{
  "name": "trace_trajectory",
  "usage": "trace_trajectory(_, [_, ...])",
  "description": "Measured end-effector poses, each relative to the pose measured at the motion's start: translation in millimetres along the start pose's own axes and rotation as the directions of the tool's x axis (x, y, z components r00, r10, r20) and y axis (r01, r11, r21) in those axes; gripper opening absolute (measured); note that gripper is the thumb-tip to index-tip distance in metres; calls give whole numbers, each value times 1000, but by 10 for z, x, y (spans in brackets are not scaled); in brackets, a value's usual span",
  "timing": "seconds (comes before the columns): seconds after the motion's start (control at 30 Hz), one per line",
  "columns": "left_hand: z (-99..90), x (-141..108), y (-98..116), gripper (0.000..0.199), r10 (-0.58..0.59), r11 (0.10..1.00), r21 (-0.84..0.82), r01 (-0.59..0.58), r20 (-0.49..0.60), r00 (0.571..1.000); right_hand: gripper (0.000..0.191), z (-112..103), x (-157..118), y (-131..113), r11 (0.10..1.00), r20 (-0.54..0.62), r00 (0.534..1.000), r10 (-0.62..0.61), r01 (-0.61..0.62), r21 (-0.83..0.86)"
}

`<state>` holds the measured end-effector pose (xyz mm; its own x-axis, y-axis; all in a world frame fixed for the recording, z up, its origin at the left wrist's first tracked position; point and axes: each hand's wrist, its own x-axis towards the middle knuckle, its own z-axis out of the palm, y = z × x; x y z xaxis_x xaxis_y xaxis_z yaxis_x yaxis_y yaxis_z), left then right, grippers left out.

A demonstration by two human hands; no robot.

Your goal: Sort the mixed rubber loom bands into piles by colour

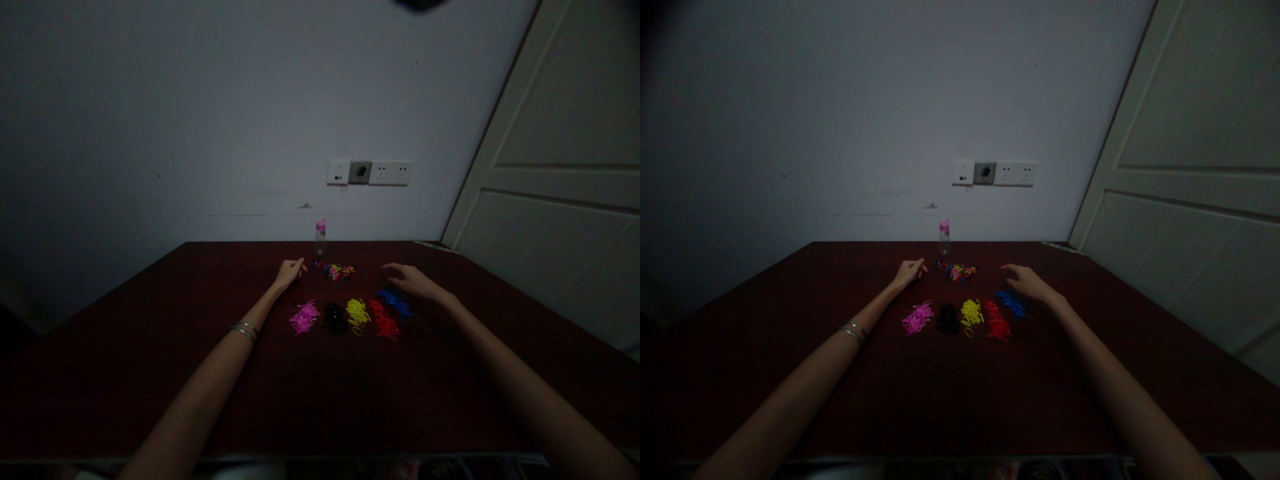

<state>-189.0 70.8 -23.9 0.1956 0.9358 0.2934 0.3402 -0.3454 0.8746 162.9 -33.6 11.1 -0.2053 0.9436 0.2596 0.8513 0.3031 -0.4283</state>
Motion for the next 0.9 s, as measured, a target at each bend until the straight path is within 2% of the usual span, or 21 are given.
trace_trajectory(0.13, [4,-3,-2,45,6,998,66,-6,9,1000,40,199,77,298,993,-55,996,75,-80,-89])
trace_trajectory(0.27, [3,12,-31,45,33,992,118,-34,13,999,36,346,43,497,989,-106,989,102,-113,-99])
trace_trajectory(0.5, [27,7,-31,43,50,960,271,-68,73,996,36,409,-27,578,996,-191,979,70,-79,-40])
trace_trajectory(0.57, [47,-31,16,39,70,921,377,-102,98,993,36,415,-30,554,996,-198,978,66,-77,-46])
trace_trajectory(0.73, [105,-154,203,27,66,757,638,-142,142,988,36,425,-34,532,996,-210,975,75,-85,-37])
trace_trajectory(0.9, [202,-206,360,24,31,685,707,-177,214,976,33,420,-38,548,994,-222,969,106,-104,19])
